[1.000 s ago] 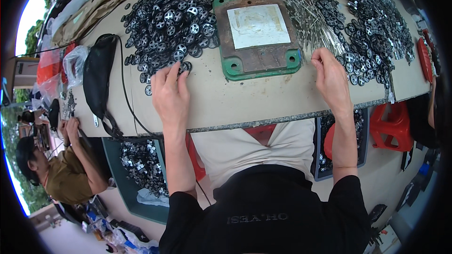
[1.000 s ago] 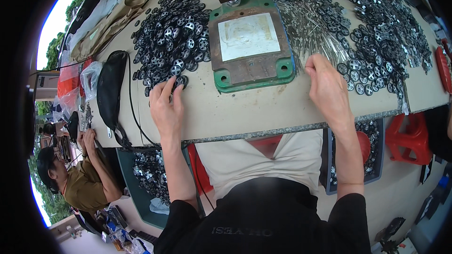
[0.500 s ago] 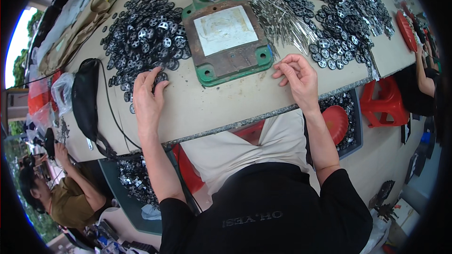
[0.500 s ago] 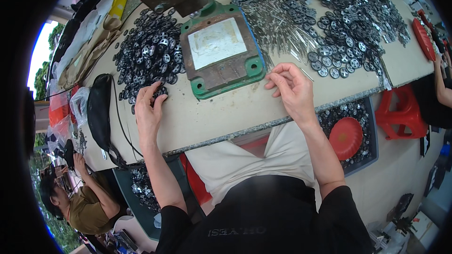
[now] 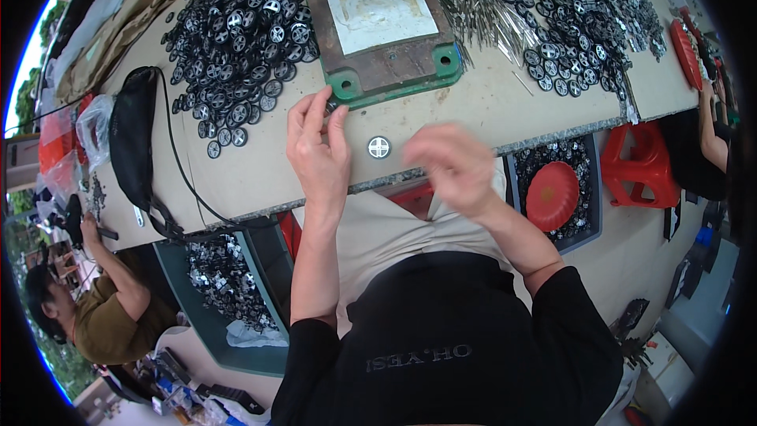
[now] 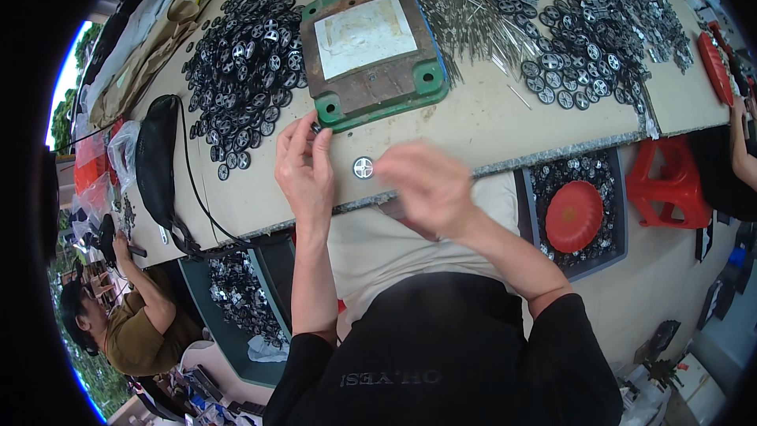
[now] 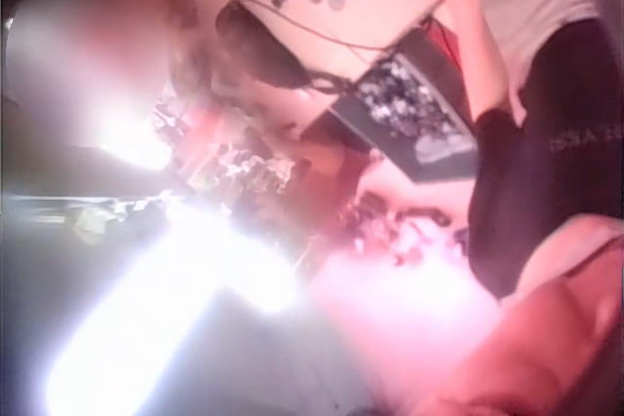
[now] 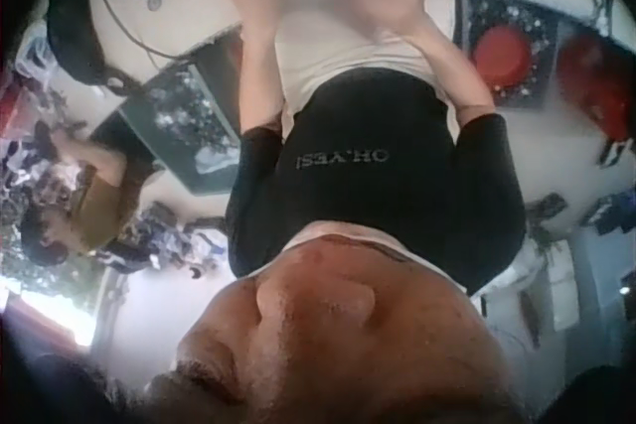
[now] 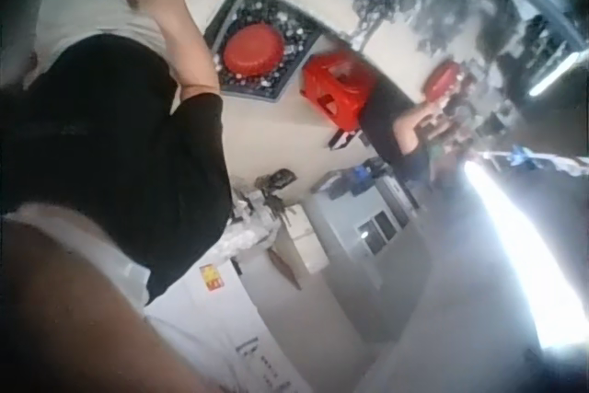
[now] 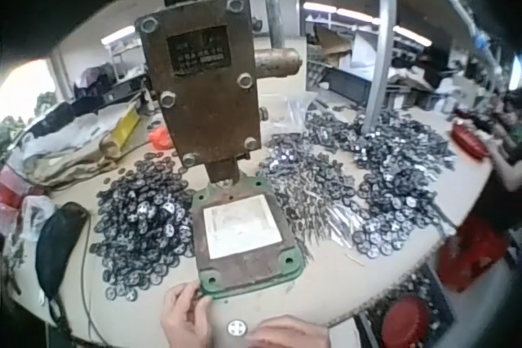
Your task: The person assembles small plastic components and metal parts using a manual press machine.
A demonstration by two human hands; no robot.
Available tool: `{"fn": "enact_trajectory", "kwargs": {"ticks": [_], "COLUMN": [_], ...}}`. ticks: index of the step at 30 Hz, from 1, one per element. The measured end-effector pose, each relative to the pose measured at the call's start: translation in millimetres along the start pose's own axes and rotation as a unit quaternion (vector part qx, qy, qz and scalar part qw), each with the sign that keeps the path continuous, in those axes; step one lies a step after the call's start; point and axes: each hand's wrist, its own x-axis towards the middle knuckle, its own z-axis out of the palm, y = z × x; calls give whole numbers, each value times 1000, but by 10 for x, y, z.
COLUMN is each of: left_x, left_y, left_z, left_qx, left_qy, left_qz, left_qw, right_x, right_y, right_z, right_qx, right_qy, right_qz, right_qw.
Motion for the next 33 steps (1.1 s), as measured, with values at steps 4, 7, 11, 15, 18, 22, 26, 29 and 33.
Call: {"fn": "enact_trajectory", "kwargs": {"ticks": [4,7,11,15,18,22,26,29,33], "left_x": [-23,-240,-570,-723,-762,-786,-788,-798,-811], "left_y": [-197,-132,52,29,74,99,103,137,205], "left_z": [-49,-149,-177,-76,-47,-40,-29,-16,46], "left_qx": [-228,-536,-651,-672,-663,-665,-669,-664,-531], "left_qy": [30,-68,-166,-207,-205,-198,-193,-183,-125], "left_qz": [-69,-177,-223,-203,-219,-235,-240,-242,-180], "left_qw": [971,823,706,682,685,681,677,684,819], "right_x": [28,124,11,-75,-135,-137,-126,-127,-197], "right_y": [6,46,-180,-209,-203,-249,-263,-263,-242], "right_z": [237,217,24,7,0,-24,-42,-37,-39], "right_qx": [3,72,299,277,283,246,212,65,27], "right_qy": [-127,-6,9,-11,-5,-17,-30,-46,-2], "right_qz": [111,54,241,241,215,221,224,118,65], "right_qw": [986,996,923,930,935,944,951,990,998]}}
